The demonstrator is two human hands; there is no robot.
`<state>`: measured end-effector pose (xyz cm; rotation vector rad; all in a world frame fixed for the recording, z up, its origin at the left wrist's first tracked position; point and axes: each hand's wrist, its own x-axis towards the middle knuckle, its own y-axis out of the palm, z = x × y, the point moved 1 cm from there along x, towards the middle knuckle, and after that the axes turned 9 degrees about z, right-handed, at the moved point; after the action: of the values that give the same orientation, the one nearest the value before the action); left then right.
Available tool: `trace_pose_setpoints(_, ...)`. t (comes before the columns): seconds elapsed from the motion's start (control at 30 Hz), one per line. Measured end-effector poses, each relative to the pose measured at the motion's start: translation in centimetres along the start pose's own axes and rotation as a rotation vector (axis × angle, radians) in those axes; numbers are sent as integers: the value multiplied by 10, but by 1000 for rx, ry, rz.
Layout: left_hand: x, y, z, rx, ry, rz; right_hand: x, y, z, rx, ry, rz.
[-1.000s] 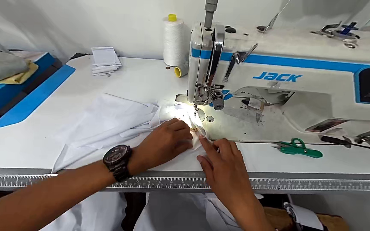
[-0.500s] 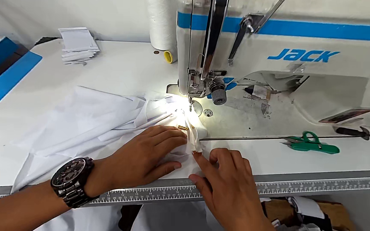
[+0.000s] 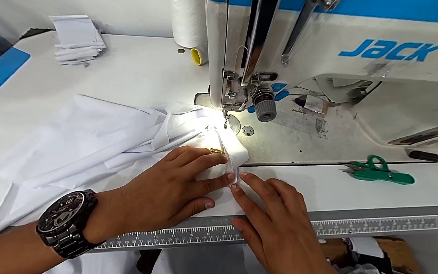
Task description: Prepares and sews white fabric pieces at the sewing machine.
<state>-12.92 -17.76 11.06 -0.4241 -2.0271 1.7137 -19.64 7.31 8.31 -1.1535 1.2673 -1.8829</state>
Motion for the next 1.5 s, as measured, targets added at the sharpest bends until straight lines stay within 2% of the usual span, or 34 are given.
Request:
trace_pose_setpoints(0.4,-3,-3,1,-61,-5,-7,1,0,0,11,12,-16)
trace_pose_setpoints(0.57,10,-18,4,-177,-68,-146,2,-1,2,26,30,-40)
trace_pose_setpoints(0.8,38,-21,12,43,93,-217,16,-3,10,44,88,-52)
trace_pose_setpoints(1.0,31,-8,22,-145,149,-255,24,-2,7,-11,121,-23)
trace_pose_setpoints(1.23,32,-8,16,-16,199,-239,12,-2,11,-9,108,-42)
trace_pose_setpoints(1.5,37,-4,12,-88,215,-224,6,3,12,-19,110,-56)
